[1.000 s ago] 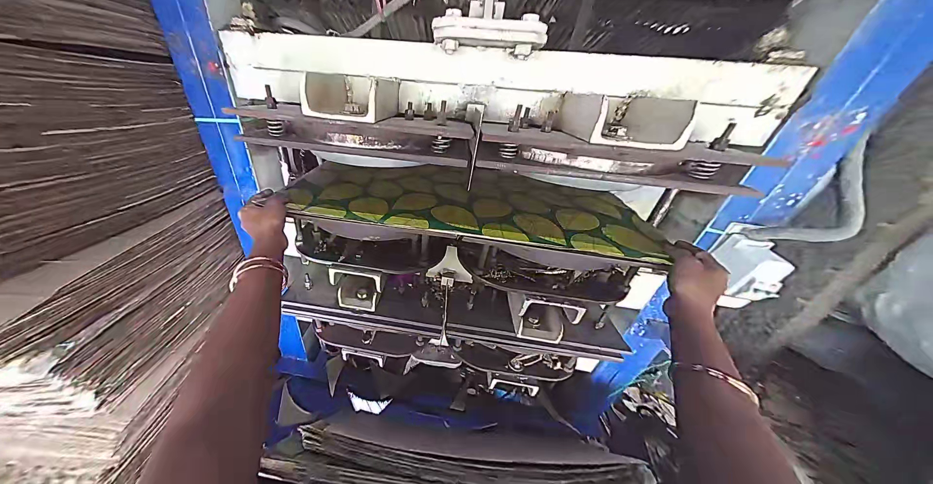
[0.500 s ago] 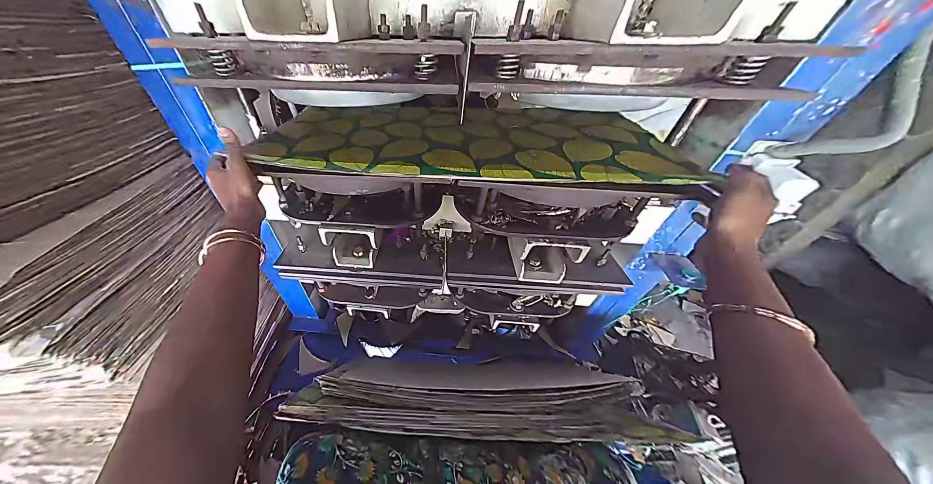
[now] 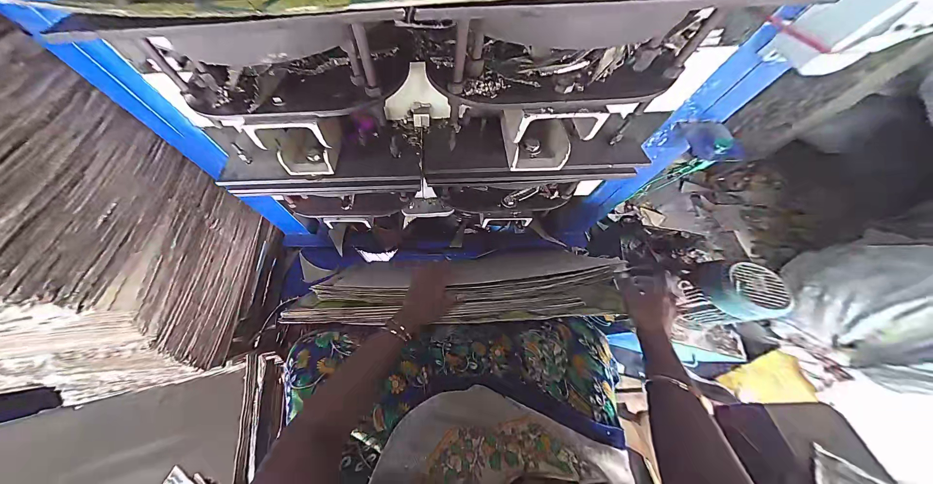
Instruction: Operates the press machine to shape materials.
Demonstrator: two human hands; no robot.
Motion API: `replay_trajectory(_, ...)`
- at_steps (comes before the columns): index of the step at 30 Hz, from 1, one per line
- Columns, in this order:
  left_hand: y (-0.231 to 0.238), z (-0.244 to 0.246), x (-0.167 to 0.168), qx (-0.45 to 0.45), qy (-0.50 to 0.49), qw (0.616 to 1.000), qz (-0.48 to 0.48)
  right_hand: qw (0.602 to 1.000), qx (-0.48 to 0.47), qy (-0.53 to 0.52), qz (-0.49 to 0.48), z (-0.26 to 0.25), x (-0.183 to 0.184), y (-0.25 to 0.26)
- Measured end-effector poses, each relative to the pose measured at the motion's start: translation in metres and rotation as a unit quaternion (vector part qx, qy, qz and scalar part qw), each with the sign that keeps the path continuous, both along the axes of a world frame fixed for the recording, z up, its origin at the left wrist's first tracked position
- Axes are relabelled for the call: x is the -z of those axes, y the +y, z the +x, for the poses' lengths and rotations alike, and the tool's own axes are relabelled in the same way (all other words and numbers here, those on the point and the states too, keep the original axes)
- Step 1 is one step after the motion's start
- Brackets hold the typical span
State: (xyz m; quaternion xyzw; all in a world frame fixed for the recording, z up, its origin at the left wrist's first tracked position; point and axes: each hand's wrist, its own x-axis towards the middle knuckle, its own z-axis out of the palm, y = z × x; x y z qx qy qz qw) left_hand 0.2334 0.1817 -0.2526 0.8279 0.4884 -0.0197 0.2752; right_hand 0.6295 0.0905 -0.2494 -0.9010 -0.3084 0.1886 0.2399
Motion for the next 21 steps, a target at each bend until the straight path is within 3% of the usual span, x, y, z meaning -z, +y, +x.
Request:
replay_trajectory(3,0.002,0.020,0.025,0.023,0.075,0.995,-0.064,0.999,0.035,0.004,-0.003,-0.003,0.030,-0.008)
replay_trajectory(6,0.014,0.027,0.039,0.022,0.120,0.989,-0.085,0.997,0.053,-0.025,0.056,-0.001,0.037,0.006)
replay_trajectory(13,0.033,0.029,0.033,0.026,0.159,0.979,-0.129,0.996,0.023,0.060,-0.068,-0.037,0.028,0.028)
replay_trajectory(18,0.015,0.017,0.013,0.013,0.178,0.979,-0.099,0.989,0.053,0.137,-0.005,-0.039,0.037,0.021)
replay_trajectory(21,0.019,-0.019,-0.036,0.028,0.124,0.988,-0.089,0.984,0.089,0.111,0.112,-0.025,0.025,0.008)
